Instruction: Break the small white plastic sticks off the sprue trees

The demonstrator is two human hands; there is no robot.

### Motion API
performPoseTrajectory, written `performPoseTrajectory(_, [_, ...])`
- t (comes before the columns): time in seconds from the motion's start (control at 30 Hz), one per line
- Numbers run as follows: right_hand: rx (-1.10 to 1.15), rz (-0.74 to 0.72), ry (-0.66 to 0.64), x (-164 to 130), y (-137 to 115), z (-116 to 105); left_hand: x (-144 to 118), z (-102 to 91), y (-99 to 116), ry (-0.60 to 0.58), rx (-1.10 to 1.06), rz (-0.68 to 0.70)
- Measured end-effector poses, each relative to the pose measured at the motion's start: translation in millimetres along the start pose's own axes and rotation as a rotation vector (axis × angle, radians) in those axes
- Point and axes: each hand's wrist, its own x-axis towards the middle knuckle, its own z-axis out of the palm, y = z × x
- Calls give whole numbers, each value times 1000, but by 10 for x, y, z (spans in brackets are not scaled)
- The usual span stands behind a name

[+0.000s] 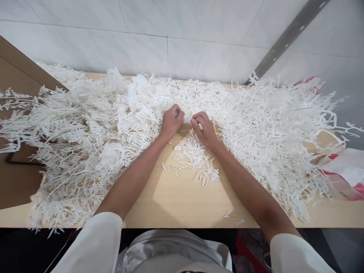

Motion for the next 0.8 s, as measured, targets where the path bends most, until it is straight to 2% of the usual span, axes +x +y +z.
performPoseTrajectory(0.03, [-9, -12, 4, -7, -3, 3, 0, 0, -3, 15, 8, -8])
performPoseTrajectory(0.1, [-2, 27, 76, -3, 20, 3, -8, 8, 9, -40, 42, 49])
performPoseTrajectory(0.17, [65, 145, 202, 20, 75, -5, -16, 17, 32, -101, 54, 105])
performPoseTrajectory(0.23, [139, 250, 255, 51, 137, -16, -17, 18, 46, -114, 24, 121])
performPoseTrajectory(0.3, [146, 274, 203, 77, 180, -22, -9, 12, 45, -126, -22, 144])
performPoseTrajectory(0.43, [37, 204, 51, 93, 191, -10, 0, 3, 21, -175, -39, 207])
performPoseTrajectory(0.63, [-106, 175, 58, 82, 200, 29, -26, 22, 39, -160, 13, 183])
performPoseTrajectory(0.8, [-110, 142, 22, 76, 188, 22, -20, 12, 51, -162, 33, 190])
